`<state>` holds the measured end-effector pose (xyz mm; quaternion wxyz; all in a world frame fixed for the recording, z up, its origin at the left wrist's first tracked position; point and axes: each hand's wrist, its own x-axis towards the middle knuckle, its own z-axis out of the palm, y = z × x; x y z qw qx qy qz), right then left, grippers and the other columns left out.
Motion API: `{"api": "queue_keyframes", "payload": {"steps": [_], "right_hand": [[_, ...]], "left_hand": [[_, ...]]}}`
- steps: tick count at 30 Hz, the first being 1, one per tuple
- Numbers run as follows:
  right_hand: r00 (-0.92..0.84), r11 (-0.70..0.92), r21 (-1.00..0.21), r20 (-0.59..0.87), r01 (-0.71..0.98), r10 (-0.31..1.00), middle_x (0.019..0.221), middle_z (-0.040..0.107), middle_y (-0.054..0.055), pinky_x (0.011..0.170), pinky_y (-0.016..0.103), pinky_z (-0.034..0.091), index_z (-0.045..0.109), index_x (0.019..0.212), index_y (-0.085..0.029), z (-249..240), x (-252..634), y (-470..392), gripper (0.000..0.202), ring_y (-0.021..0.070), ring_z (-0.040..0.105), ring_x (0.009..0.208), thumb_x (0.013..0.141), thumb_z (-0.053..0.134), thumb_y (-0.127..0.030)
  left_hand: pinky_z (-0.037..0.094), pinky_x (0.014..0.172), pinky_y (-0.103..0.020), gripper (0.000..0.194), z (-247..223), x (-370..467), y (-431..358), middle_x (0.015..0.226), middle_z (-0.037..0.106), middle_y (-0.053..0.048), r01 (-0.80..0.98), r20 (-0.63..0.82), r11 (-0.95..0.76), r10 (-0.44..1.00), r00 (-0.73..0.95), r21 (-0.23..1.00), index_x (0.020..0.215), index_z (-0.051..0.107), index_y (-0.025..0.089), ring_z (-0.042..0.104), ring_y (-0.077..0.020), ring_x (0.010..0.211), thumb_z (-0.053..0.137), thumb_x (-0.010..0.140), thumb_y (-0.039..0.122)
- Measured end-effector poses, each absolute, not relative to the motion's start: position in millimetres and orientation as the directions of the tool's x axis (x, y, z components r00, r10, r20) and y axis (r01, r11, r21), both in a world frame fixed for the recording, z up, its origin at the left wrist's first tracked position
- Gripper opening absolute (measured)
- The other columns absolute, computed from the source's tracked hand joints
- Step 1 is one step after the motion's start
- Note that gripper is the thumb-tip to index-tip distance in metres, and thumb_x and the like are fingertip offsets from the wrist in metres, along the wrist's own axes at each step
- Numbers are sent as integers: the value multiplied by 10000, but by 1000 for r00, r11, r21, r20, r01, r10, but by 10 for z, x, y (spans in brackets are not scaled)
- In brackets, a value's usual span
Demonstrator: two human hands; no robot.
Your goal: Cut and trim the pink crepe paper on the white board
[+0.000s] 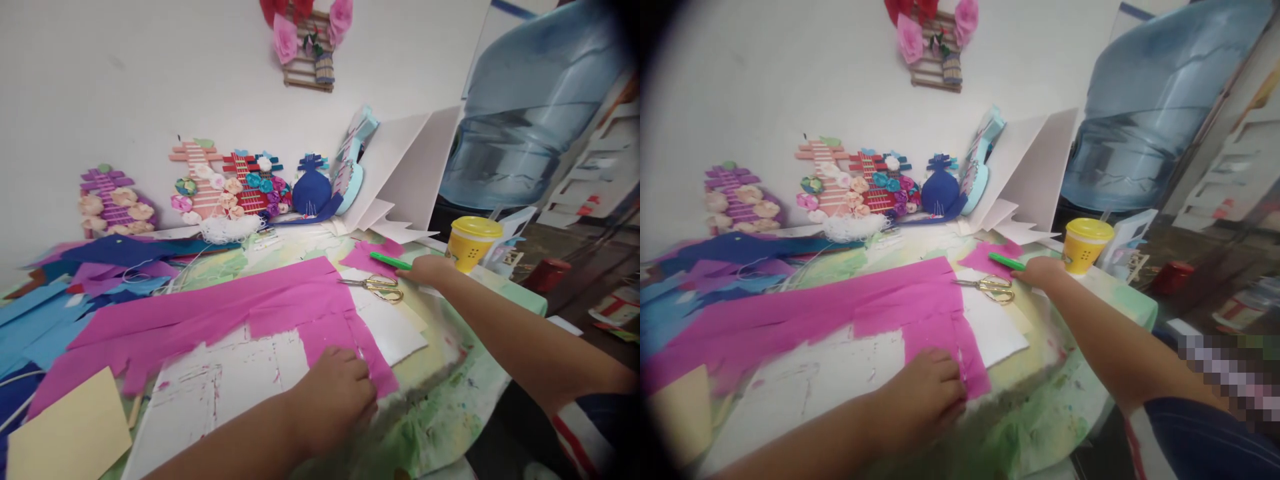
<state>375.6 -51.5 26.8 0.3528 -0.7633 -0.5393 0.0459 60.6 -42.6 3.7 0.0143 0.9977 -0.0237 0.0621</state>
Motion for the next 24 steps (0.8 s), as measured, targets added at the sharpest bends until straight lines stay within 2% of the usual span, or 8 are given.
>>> {"api": "queue_keyframes", "payload": {"steps": [4,7,11,14,17,20,22,24], "right_hand": [[687,-632,-305,119,712,717,818,606,221,741,523,374,606,599,-98,319,3753,-585,422,404,499,980,575,631,-518],[753,-745,-120,51,656,656,921,593,244,755,544,355,643,730,-74,409,3625,-617,458,417,491,988,616,602,-515],[648,-648,-17,29,761,761,998,599,147,749,410,377,634,901,-158,474,3142,-745,489,309,516,956,713,456,-573],[203,-209,-126,-60,970,977,792,638,64,592,296,367,647,810,-210,451,2663,-901,452,190,553,702,747,396,-580],[35,-48,-163,-80,985,996,774,634,44,565,275,353,634,815,-221,376,2362,-984,342,178,545,686,741,462,-508],[109,-99,-106,88,989,990,926,607,74,652,285,381,597,917,-192,318,2380,-936,272,202,547,813,764,478,-383],[217,-207,-65,220,976,951,983,579,99,714,298,383,574,961,-167,301,2517,-866,278,213,535,870,782,458,-346],[325,-329,-26,255,944,911,1017,560,125,749,311,376,558,996,-147,278,2682,-795,303,232,517,919,796,436,-339]], "left_hand": [[339,610,-301,137,18,610,-416,728,541,-20,-65,115,-998,-66,991,-10,725,529,172,461,-152,687,448,822,225],[339,603,-306,148,9,607,-414,727,535,-27,-87,113,-996,-90,990,-28,713,526,164,457,-161,682,439,820,217],[336,571,-296,150,10,600,-440,717,525,-36,-128,128,-991,-131,983,-37,720,541,149,452,-162,651,426,809,186],[329,523,-281,221,35,582,-466,658,512,-28,-159,184,-987,-163,969,-36,688,551,155,445,-148,587,389,833,198],[269,434,-264,329,79,551,-455,509,445,-7,-132,338,-990,-141,931,-51,551,524,171,395,-127,465,368,837,212],[238,410,-258,383,102,537,-391,446,399,-2,-3,466,-998,-35,884,-69,481,494,173,367,-123,426,349,833,218],[239,415,-254,385,98,544,-341,452,411,-7,82,479,-994,39,877,-69,487,502,166,374,-126,434,338,831,223],[232,420,-251,381,86,556,-303,459,420,-10,140,475,-988,97,875,-57,494,509,162,378,-126,440,334,827,227]]}}
